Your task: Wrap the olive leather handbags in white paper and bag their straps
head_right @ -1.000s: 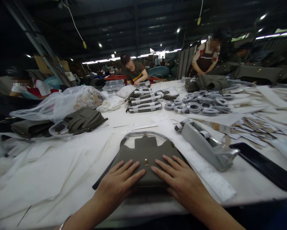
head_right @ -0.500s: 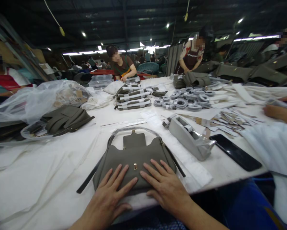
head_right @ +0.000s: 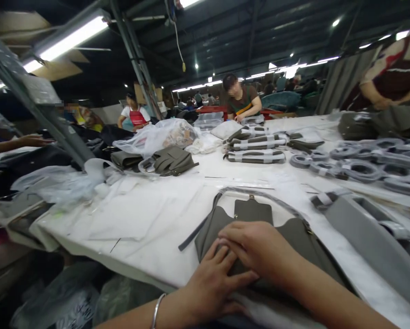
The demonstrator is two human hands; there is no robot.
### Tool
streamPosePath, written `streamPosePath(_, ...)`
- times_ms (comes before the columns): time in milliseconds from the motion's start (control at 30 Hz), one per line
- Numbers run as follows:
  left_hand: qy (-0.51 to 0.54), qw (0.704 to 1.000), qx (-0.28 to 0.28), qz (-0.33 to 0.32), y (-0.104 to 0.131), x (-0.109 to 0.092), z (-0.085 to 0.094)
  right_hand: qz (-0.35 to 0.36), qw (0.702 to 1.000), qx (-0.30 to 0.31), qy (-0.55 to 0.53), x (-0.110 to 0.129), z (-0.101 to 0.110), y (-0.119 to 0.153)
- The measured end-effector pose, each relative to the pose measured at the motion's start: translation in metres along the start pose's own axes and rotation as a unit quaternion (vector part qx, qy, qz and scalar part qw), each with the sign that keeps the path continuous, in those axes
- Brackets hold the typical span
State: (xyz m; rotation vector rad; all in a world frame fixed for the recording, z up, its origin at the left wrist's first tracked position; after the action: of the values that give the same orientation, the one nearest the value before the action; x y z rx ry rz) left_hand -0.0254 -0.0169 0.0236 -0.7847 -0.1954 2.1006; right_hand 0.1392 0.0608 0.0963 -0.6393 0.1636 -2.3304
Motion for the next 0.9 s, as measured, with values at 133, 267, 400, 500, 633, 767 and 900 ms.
streamPosePath(133, -0.032, 0.999, 0.006, -0.024, -0.002, -0.001, 0.003, 0.051, 0.996, 0.058, -0.048, 0.016, -0.025, -0.044)
streamPosePath(267, -0.043, 0.999, 0.002, -0.018, 0.000, 0.004, -0.004, 0.034, 0.988, 0.012, -0.152, 0.002, -0.067, -0.049)
streamPosePath(400, 0.004, 1.000, -0.011, -0.011, 0.002, 0.008, -0.014, -0.067, 0.970, -0.051, -0.229, -0.015, -0.075, -0.039)
streamPosePath(500, 0.039, 0.999, -0.028, 0.008, -0.002, 0.008, -0.015, -0.119, 0.949, -0.058, -0.287, -0.015, -0.067, -0.036)
streamPosePath(633, 0.081, 0.997, -0.010, 0.014, -0.011, -0.002, 0.004, -0.096, 0.957, -0.018, -0.272, -0.014, -0.066, -0.039)
streamPosePath(767, 0.130, 0.988, -0.072, 0.037, 0.004, -0.009, 0.050, -0.062, 0.971, -0.009, -0.230, -0.019, -0.073, -0.039)
streamPosePath(900, -0.117, 0.907, -0.278, 0.295, 0.059, 0.040, 0.115, -0.056, 0.973, 0.001, -0.222, -0.027, -0.078, -0.041)
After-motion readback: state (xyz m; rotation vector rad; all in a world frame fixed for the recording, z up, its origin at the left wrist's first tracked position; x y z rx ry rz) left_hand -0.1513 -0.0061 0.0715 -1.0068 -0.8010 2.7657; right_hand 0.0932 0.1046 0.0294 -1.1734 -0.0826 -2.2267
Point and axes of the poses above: each hand's wrist, its own y-axis away from the middle knuckle, its own z-axis out of the back of the hand, x = y × z, the point moved 1 cm from there along -y, towards the middle knuckle, and after that the axes turned 13 degrees about -z, right-handed, at the moved point
